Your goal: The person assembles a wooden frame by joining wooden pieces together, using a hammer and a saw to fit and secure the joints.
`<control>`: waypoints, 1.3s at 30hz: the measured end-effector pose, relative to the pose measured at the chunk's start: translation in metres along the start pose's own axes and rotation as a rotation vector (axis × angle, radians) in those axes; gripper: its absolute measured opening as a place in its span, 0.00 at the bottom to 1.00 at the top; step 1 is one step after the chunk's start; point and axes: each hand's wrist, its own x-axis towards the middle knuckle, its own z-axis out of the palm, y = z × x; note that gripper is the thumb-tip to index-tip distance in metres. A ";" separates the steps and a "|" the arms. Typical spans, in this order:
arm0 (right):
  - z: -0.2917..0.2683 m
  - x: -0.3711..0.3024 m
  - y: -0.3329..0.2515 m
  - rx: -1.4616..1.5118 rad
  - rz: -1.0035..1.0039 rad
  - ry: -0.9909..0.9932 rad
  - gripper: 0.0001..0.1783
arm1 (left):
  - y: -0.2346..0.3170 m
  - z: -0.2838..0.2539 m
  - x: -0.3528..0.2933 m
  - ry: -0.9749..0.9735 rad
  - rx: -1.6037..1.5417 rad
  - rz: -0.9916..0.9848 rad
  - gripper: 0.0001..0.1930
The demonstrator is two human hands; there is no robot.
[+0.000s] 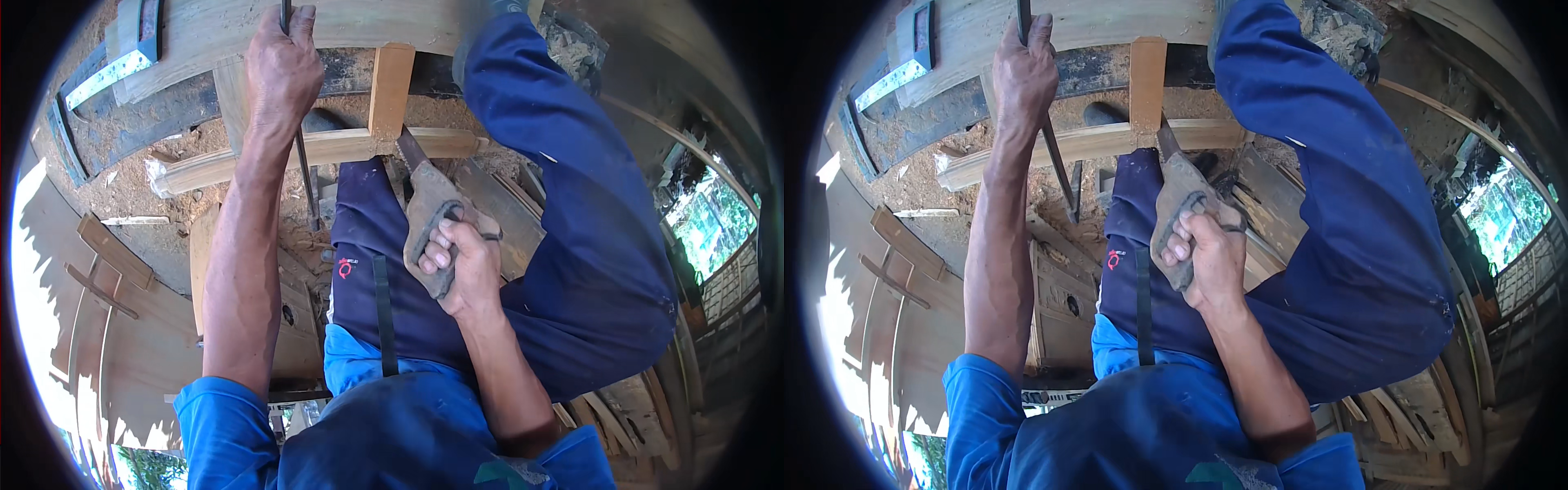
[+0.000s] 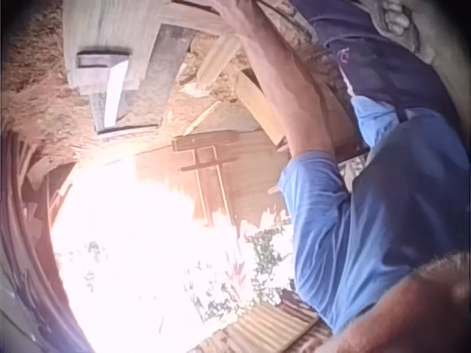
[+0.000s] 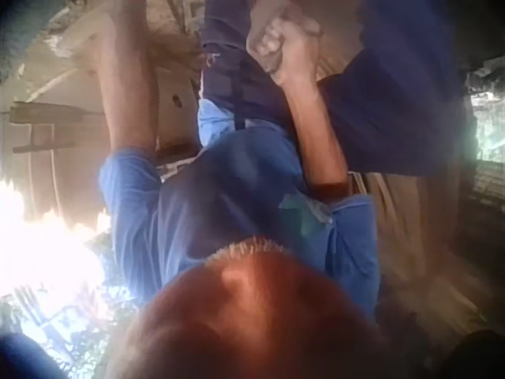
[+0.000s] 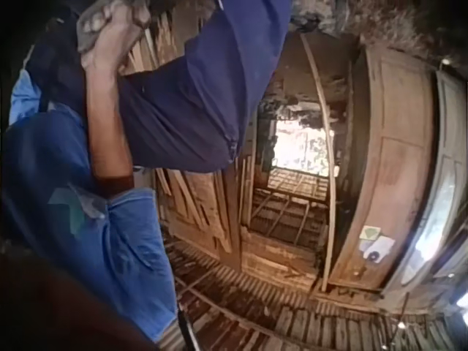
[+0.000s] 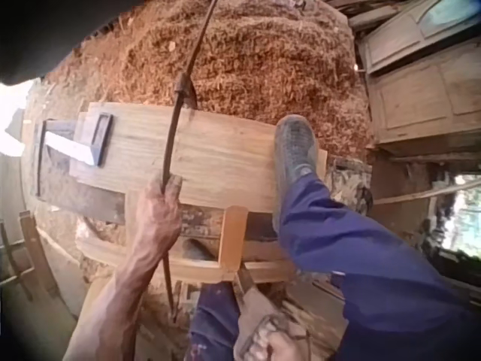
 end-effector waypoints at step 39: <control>-0.078 -0.041 -0.301 -1.630 -1.474 0.125 0.38 | 0.048 -0.004 -0.045 0.281 0.286 0.555 0.41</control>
